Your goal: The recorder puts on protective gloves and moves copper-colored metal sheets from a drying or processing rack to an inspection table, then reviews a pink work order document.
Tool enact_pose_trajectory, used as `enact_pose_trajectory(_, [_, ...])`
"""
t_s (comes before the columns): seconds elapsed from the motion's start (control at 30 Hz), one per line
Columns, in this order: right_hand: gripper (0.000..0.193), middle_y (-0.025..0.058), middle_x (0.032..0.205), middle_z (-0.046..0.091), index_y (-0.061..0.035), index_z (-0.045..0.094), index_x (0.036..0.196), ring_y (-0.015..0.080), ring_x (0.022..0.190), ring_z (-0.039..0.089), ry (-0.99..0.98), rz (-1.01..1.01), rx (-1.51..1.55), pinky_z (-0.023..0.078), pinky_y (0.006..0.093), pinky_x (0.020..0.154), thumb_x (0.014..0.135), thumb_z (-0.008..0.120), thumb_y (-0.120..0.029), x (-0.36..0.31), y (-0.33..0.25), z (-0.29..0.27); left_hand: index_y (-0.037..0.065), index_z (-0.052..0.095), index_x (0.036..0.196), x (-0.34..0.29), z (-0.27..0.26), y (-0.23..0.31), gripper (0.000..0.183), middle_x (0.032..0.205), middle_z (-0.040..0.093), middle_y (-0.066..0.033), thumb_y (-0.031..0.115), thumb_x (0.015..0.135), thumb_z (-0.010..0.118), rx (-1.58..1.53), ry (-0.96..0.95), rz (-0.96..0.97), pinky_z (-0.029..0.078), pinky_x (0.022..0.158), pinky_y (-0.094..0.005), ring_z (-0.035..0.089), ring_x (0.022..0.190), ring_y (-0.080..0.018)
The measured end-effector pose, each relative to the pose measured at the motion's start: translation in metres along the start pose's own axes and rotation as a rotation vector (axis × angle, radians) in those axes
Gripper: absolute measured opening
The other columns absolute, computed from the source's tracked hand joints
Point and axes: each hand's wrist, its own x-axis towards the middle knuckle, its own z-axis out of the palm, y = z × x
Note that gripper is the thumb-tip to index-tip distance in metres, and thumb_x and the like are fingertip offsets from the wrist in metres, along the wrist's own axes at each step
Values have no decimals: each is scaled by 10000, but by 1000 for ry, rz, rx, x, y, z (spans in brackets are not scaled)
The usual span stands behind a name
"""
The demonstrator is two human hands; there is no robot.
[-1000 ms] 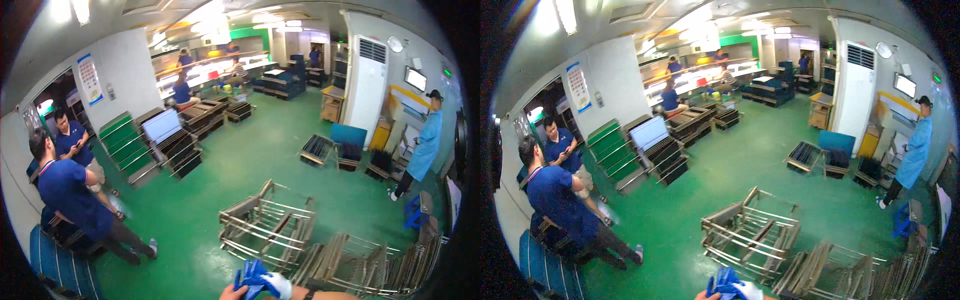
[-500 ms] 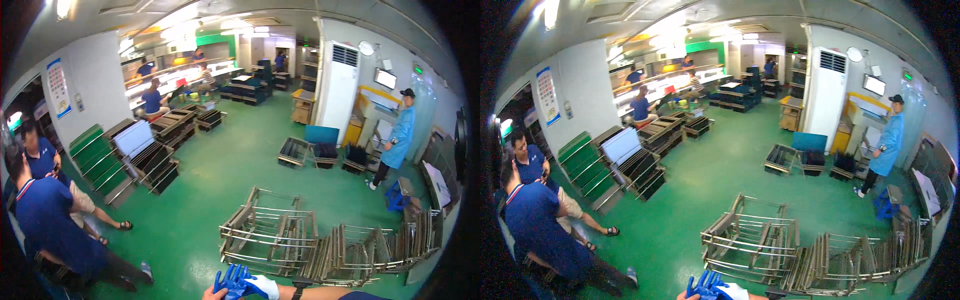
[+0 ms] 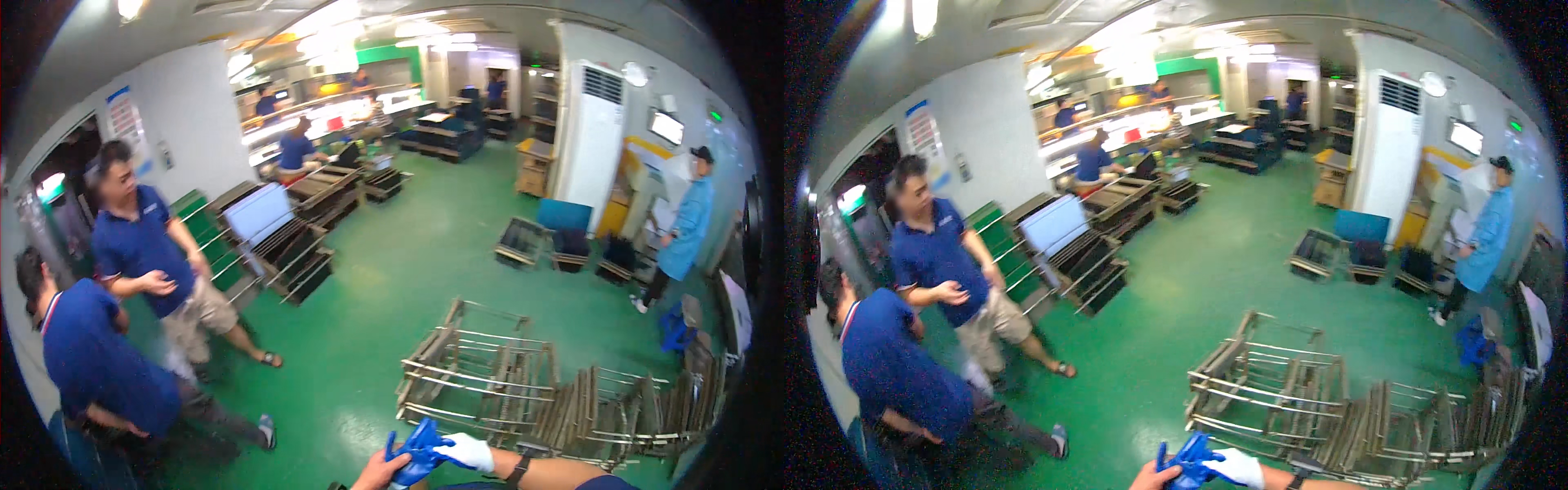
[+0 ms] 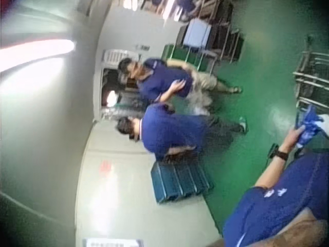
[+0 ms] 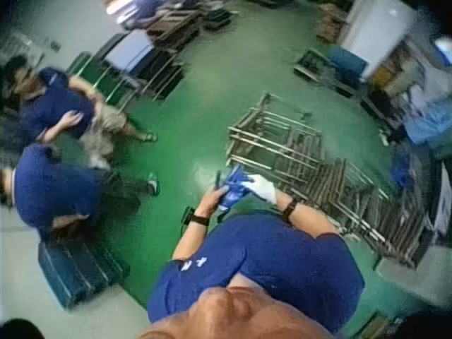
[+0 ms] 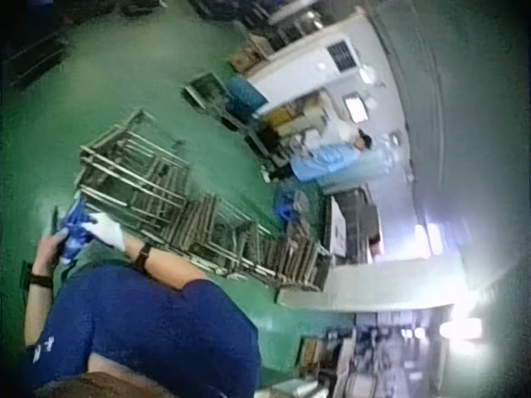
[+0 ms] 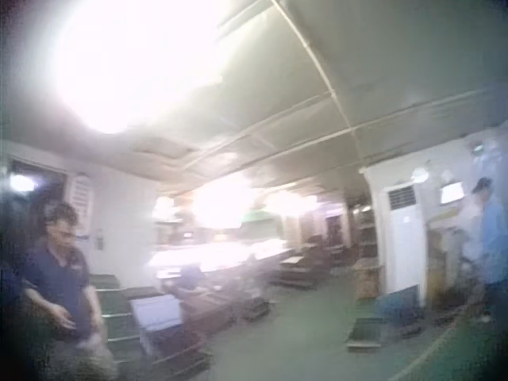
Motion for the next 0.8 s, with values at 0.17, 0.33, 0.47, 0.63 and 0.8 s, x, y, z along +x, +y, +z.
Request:
enact_pose_trajectory(0.17, [300,20,1002,667,-17,633,1164,104,887,571,-26,-42,24,495,300,810,936,593,-208,-5,-7,2,19,626,1152,15,-20,-31,353,999,648,-39,209,858,669,63,-35,77,473,789,-263,583,893,-117])
enact_pose_trajectory(0.33, [300,35,998,673,-16,635,1158,117,855,597,-69,-7,17,499,302,787,938,592,-216,3,-14,9,31,660,1075,5,-24,-33,292,934,672,-59,192,831,652,77,-10,23,481,770,-290,607,874,-131])
enact_pose_trajectory(0.47, [326,78,997,679,3,607,1189,150,844,633,-121,8,40,517,302,820,953,573,-218,8,-14,26,-18,589,1207,-20,-28,-32,366,1077,633,-49,124,872,625,-13,91,124,468,830,-286,574,928,-151])
enact_pose_trajectory(0.63, [361,123,1087,661,3,540,1281,183,934,635,-230,85,341,533,326,844,979,525,-193,19,-6,44,-27,583,1210,-29,-71,-71,387,1120,659,-110,101,846,621,44,283,231,459,892,-312,593,1015,-191])
enact_pose_trajectory(0.8, [372,154,1094,653,42,520,1265,223,909,652,-274,194,336,540,336,817,986,506,-203,31,14,38,-4,625,1130,-61,-98,-113,340,1056,660,-151,130,818,613,346,690,109,474,854,-327,618,962,-220])
